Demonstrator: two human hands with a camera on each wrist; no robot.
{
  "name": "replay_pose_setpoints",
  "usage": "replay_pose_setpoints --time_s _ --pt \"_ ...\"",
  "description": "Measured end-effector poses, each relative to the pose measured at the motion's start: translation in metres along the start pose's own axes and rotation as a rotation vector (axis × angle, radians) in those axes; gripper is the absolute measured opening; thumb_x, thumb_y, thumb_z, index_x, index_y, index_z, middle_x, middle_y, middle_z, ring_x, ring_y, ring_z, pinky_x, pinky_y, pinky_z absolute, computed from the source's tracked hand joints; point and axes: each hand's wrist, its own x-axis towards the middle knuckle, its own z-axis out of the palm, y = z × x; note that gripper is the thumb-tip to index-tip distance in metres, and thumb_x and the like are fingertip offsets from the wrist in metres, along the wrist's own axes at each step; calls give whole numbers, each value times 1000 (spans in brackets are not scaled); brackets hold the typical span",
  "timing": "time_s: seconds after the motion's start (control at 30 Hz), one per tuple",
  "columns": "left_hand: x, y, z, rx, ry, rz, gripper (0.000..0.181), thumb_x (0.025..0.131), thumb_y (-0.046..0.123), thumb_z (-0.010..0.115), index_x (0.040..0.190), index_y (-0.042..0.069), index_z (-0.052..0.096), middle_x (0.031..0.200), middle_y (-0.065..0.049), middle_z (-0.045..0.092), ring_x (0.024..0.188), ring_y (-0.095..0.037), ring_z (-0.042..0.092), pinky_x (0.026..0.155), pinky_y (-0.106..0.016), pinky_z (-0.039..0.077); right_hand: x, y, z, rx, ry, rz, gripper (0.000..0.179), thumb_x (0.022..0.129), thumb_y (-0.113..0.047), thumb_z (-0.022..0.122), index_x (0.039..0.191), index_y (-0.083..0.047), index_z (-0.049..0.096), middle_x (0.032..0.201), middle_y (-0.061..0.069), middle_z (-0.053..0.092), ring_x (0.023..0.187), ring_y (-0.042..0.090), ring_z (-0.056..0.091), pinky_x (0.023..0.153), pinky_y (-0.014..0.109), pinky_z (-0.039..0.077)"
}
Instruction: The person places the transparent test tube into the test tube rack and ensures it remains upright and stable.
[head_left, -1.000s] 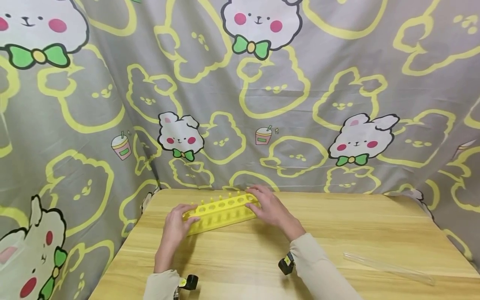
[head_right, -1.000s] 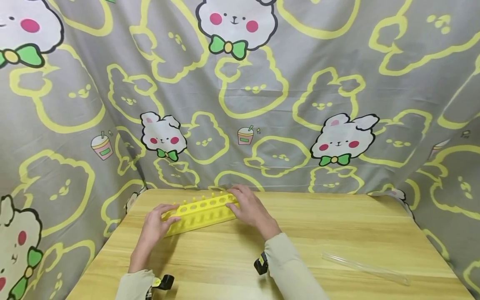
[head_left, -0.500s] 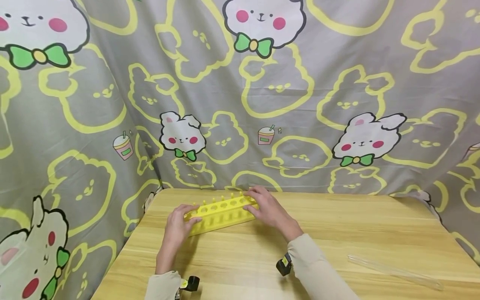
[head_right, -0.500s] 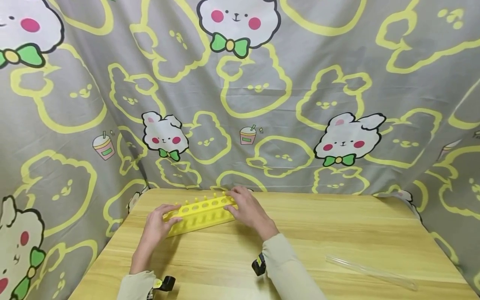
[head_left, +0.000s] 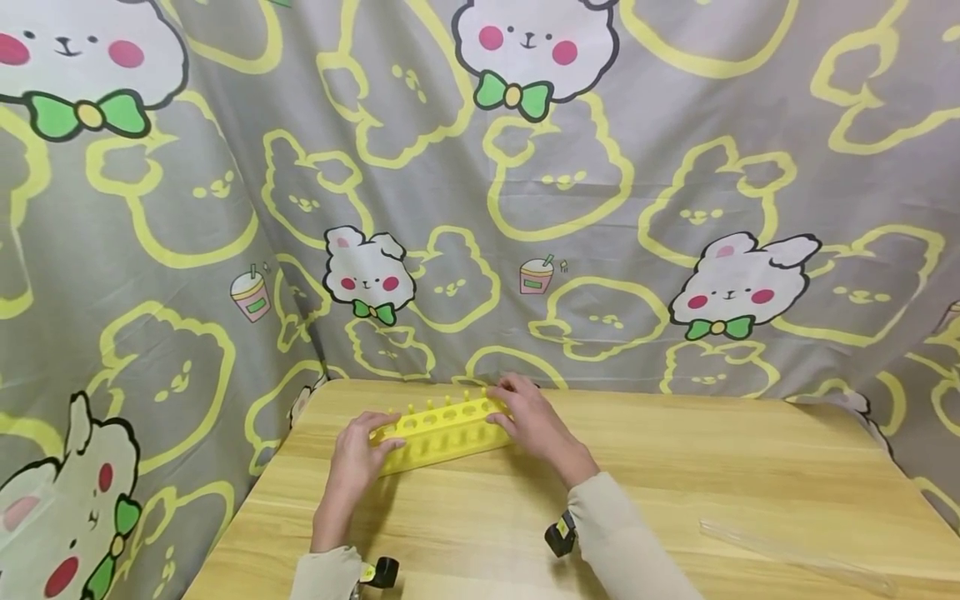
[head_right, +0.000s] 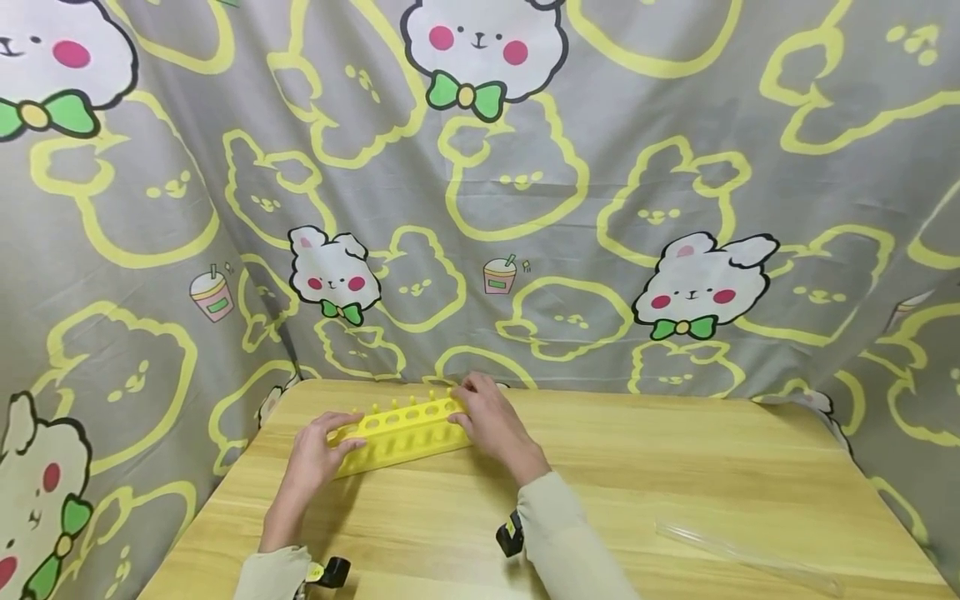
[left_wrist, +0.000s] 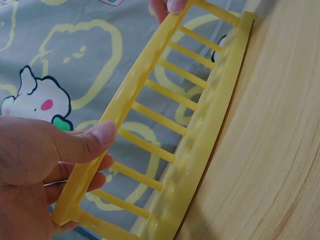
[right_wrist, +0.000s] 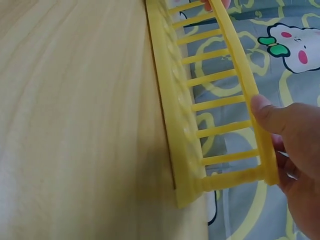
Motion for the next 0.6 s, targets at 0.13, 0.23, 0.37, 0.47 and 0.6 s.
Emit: replay_pose_setpoints --time_s 0.13,0.23,0.37,0.47,0.6 --pt "1 0 1 -4 1 7 42 79 6 86 119 1 74 121 -22 69 116 -46 61 104 -61 48 -2 3 6 33 30 15 40 93 -21 78 127 -1 69 125 14 58 119 32 52 100 47 50" --pt "1 1 1 -13 -5 1 41 80 5 86 119 1 74 120 -22 69 116 -47 61 103 -60 48 -6 6 10 56 53 27 39 94 -21 77 127 -2 69 131 18 59 128 36 51 108 50 46" --pt "2 2 1 -30 -11 -14 42 79 6 86 119 1 74 120 -22 69 115 -46 62 103 -59 50 -8 8 14 83 73 27 39 94 -20 76 128 -2 68 135 19 61 131 38 52 112 51 43" --pt "2 1 -1 -38 -9 -19 42 79 5 87 119 1 75 119 -21 69 114 -45 63 101 -58 51 -9 8 18 96 92 9 38 95 -20 75 128 -1 67 133 18 63 129 38 53 111 51 44" --pt "2 -1 -1 -41 -1 -10 41 79 4 86 118 0 75 117 -20 70 113 -45 63 101 -58 51 -9 8 22 103 114 -4 37 97 -18 74 128 -1 67 130 16 63 126 36 54 109 49 46"
